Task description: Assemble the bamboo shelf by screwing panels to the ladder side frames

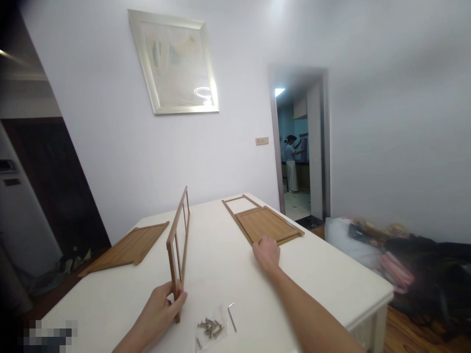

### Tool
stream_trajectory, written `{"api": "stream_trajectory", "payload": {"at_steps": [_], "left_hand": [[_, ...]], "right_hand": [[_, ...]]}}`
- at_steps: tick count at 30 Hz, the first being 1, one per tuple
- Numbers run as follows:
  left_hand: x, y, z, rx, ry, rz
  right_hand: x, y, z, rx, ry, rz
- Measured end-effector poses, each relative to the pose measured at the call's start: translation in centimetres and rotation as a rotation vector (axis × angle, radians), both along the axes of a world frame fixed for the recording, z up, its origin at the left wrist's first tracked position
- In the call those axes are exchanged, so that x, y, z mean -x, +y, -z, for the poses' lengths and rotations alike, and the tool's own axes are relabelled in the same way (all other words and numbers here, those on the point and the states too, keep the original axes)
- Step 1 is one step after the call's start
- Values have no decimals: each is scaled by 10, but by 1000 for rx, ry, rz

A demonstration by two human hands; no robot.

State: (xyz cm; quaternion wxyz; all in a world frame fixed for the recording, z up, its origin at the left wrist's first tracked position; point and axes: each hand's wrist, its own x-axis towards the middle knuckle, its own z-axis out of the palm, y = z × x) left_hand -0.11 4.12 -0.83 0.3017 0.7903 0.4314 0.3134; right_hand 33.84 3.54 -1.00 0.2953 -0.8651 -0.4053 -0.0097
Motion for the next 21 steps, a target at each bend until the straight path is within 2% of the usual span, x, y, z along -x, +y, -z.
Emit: {"api": "stream_trajectory", "payload": {"at_steps": [5,11,21], "left_hand": [[1,2,2,64,-40,-18],[-1,5,5,78,-121,-20],[-5,1,-1,55,-122,-31]], "right_hand": [[-3,0,-1,3,-13,50],[3,-2,-1,19,-143,60],[19,-1,1,87,-402,-206]]}}
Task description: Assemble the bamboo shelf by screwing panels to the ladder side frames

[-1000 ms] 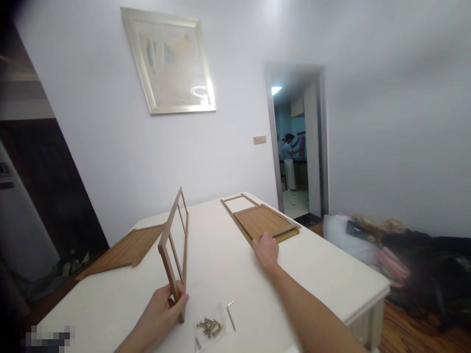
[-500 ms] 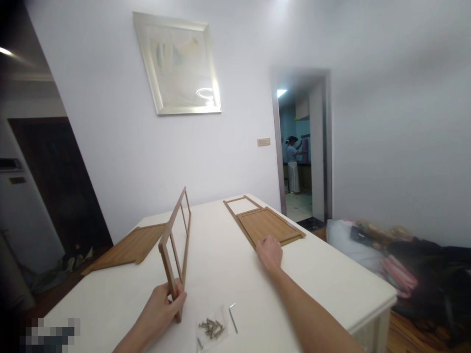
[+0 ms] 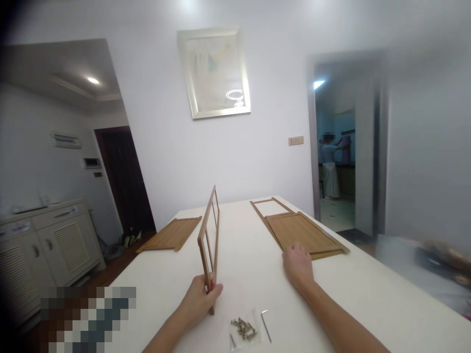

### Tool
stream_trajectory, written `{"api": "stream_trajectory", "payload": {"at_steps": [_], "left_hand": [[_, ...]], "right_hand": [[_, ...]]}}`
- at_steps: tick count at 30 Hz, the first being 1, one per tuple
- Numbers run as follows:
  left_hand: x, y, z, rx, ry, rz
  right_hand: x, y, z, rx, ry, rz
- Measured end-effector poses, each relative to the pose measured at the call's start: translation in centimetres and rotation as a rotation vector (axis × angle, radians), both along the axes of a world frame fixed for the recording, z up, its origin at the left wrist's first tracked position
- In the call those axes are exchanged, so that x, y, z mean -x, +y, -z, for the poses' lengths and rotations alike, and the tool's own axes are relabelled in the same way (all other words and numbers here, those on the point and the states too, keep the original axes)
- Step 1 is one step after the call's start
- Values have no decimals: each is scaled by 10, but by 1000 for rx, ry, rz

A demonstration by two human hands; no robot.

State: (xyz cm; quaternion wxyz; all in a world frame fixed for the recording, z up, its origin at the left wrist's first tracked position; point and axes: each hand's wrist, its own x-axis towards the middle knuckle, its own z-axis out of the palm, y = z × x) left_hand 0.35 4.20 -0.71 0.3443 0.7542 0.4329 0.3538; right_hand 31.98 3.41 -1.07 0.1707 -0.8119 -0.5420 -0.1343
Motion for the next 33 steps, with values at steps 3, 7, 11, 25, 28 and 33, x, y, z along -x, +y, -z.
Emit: {"api": "stream_trajectory", "payload": {"at_steps": [3,7,11,25,28,33], "left_hand": [[-1,1,2,-11,-11,-11],[-1,1,5,-24,-36,-17],[-1,1,5,-10,-52,-25],[1,2,6,-8,-61,-25],[0,2,7,-7,-64,-26],[-1,2,7,-26,-64,-26]], "right_hand": [[0,1,2,9,-37,-28],[1,1,2,23,-72,-57],[4,1,0,33,-100,-83],[12,1,-1,23,-172,39],[12,1,0,41,-168,25],[15,-1,1,63,-218,-13]]}}
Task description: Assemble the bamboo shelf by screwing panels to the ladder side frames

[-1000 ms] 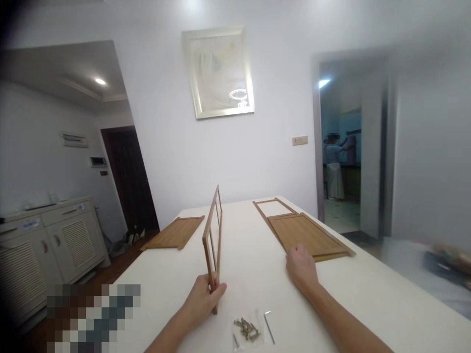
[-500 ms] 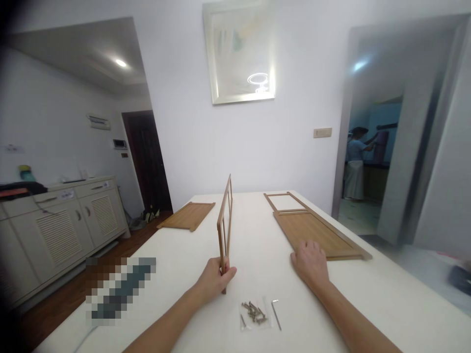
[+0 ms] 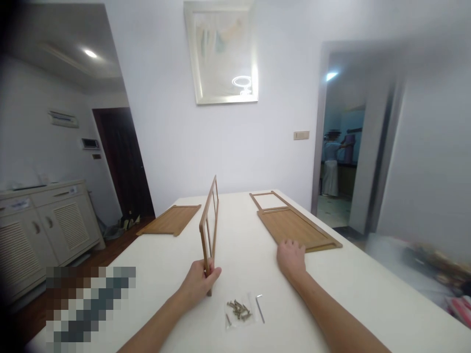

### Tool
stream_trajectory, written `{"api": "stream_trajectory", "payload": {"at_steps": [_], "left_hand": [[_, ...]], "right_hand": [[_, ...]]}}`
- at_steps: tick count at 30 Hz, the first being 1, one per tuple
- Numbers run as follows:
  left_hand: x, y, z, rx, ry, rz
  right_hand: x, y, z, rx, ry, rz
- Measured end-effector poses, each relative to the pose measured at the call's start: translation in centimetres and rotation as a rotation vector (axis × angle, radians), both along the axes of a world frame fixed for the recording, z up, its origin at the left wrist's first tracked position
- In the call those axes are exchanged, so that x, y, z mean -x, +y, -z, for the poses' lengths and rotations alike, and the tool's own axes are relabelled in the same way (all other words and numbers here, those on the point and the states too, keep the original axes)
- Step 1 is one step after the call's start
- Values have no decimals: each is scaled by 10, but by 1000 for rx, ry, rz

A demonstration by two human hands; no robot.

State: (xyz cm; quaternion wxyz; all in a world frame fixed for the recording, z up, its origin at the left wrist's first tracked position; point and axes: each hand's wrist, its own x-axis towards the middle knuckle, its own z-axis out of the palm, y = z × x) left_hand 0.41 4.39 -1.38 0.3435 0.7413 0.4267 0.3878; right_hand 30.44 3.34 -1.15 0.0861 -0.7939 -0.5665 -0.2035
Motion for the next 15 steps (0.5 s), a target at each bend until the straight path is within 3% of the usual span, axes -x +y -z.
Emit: {"api": "stream_trajectory", "payload": {"at_steps": [5,8,11,15], "left_hand": [[1,1,1,-28,38,-21],[3,4,5,-36,59,-41],[7,7,8,-34,66,-55],[10,8,6,-41,64,-56]], "right_hand": [[14,-1,-10,-4,-45,-33],[14,0,-32,-31,-65,-66],[3,-5,-70,-83,-92,-119],[-15,-26,-136,-153,-154,-162]]}}
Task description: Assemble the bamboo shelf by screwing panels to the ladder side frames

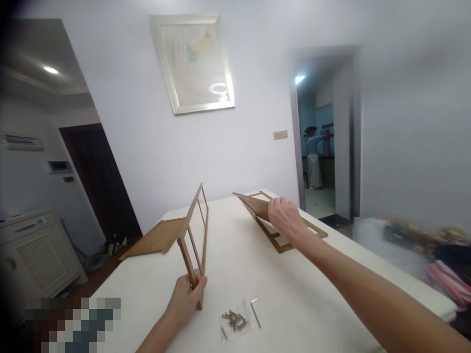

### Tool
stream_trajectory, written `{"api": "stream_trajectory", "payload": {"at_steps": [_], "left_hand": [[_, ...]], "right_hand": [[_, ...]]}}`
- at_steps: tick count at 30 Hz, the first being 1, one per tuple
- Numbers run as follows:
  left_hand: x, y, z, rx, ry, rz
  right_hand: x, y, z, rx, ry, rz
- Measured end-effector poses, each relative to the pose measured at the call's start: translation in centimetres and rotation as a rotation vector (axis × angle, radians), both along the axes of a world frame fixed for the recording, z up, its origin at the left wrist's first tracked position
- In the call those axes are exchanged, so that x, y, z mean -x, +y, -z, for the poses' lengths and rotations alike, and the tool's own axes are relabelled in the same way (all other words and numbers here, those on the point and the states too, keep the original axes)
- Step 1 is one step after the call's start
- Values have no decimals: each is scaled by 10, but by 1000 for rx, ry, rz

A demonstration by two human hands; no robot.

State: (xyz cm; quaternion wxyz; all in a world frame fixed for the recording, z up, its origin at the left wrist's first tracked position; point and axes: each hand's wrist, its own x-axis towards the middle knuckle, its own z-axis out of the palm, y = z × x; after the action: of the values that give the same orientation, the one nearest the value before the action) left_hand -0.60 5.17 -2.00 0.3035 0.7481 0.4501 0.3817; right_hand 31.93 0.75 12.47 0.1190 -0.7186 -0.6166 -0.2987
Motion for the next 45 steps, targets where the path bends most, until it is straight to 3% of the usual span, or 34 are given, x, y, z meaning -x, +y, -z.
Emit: {"api": "stream_trajectory", "payload": {"at_steps": [5,7,10,15,20,26,35,45], "left_hand": [[1,-1,-3,27,-26,-23],[3,1,0,24,-40,-27],[8,8,6,24,-56,-45],[20,18,11,23,-82,-118],[23,18,3,-3,-72,-177],[25,20,-1,-22,-36,-224],[22,19,-2,-5,-24,-200],[21,12,-11,-5,22,-110]], "right_hand": [[-16,-33,-69,-173,-142,-64],[-22,-41,-84,-212,-78,-102],[-30,-46,-92,-216,115,-177],[-28,-40,-78,-125,315,-311],[-21,-30,-56,-101,392,-439],[-21,-18,-41,-63,450,-476],[-31,-6,-25,-45,568,-542],[-25,5,-7,-161,716,-582]]}}
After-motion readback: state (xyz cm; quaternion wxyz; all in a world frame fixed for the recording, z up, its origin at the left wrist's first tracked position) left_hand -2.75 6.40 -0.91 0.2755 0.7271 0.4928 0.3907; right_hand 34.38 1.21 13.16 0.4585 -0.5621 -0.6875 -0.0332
